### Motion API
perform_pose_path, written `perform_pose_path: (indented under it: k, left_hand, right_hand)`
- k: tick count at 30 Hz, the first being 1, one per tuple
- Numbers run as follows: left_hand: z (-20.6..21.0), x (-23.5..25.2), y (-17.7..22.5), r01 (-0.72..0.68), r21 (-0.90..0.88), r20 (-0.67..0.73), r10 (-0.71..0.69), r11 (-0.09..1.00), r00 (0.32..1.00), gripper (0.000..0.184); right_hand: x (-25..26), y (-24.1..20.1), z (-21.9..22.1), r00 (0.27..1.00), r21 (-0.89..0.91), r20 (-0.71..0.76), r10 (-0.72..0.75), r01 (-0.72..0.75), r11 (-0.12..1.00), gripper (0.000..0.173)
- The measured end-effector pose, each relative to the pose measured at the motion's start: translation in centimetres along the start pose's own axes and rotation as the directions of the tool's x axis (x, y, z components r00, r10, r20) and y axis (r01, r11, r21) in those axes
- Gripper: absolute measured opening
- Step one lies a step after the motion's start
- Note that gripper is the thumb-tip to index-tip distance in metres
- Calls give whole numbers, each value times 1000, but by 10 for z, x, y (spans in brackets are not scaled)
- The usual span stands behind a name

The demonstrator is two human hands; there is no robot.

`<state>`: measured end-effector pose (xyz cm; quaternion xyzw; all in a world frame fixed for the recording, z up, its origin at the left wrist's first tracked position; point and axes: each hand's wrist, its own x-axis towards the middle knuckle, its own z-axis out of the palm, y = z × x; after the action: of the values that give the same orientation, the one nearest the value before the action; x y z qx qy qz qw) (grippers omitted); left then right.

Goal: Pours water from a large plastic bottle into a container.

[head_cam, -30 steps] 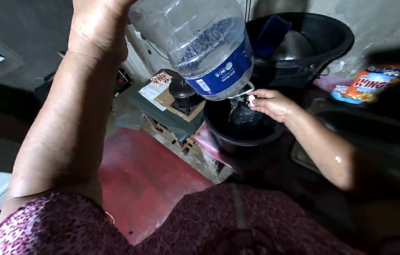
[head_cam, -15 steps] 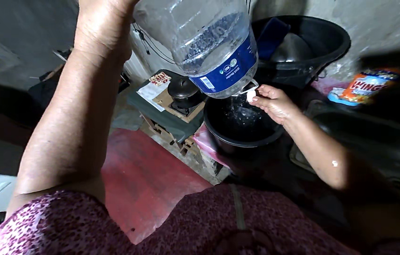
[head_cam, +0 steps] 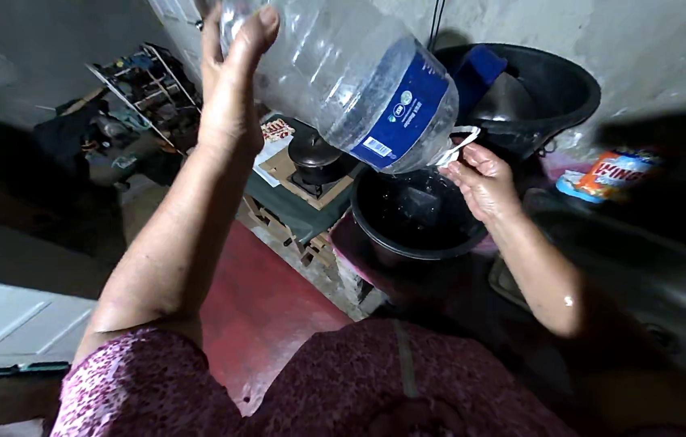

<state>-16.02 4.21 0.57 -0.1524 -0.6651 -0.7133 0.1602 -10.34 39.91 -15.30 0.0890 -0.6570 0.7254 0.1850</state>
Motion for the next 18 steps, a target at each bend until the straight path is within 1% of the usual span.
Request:
perform_pose_path:
  k: [1, 3, 6, 7, 9, 10, 11, 13, 15, 16, 18]
  left_hand:
    - [-4, -6, -10, 67, -34, -25, -68, 997, 997, 78]
    - [-13, -19, -29, 198, -102, -37, -202, 975, 979, 75]
    - [-23, -41, -48, 376, -215, -25, -390, 901, 920, 72]
    - [-24, -49, -52, 412, -245, -29, -432, 878, 902, 71]
    - [-24, -63, -57, 416, -281, -44, -445, 865, 895, 68]
    - [-25, -72, -57, 381, -286, -64, -414, 879, 908, 68]
    - [-26, -80, -57, 307, -280, -90, -343, 910, 935, 69]
    - [-36, -92, -61, 75, -262, -161, -120, 962, 980, 77]
    - [-58, -101, -69, -174, -263, -215, 118, 949, 969, 83]
    - [-74, -107, -72, -249, -292, -234, 183, 923, 955, 84]
    - [-117, -129, -85, -337, -383, -276, 242, 860, 930, 85]
  right_hand:
    - [0, 0, -2, 999, -9, 6, -31, 31, 999, 48]
    - [2, -2, -6, 994, -61, 27, -104, 105, 993, 52]
    - [5, -7, -6, 976, -130, 60, -208, 214, 968, 51]
    - [6, -9, -3, 974, -152, 69, -214, 222, 963, 48]
    - [6, -11, 5, 982, -214, 59, -180, 188, 958, 38]
    - [6, -11, 9, 986, -230, 58, -156, 165, 959, 35]
    - [7, -12, 13, 990, -232, 68, -122, 135, 963, 34]
    - [6, -19, 23, 993, -206, 109, -52, 73, 976, 32]
    - [7, -34, 38, 981, -177, 193, -15, 50, 983, 24]
    - [7, -43, 49, 968, -168, 249, -22, 66, 984, 23]
    - [4, -63, 76, 916, -136, 397, -67, 131, 982, 21]
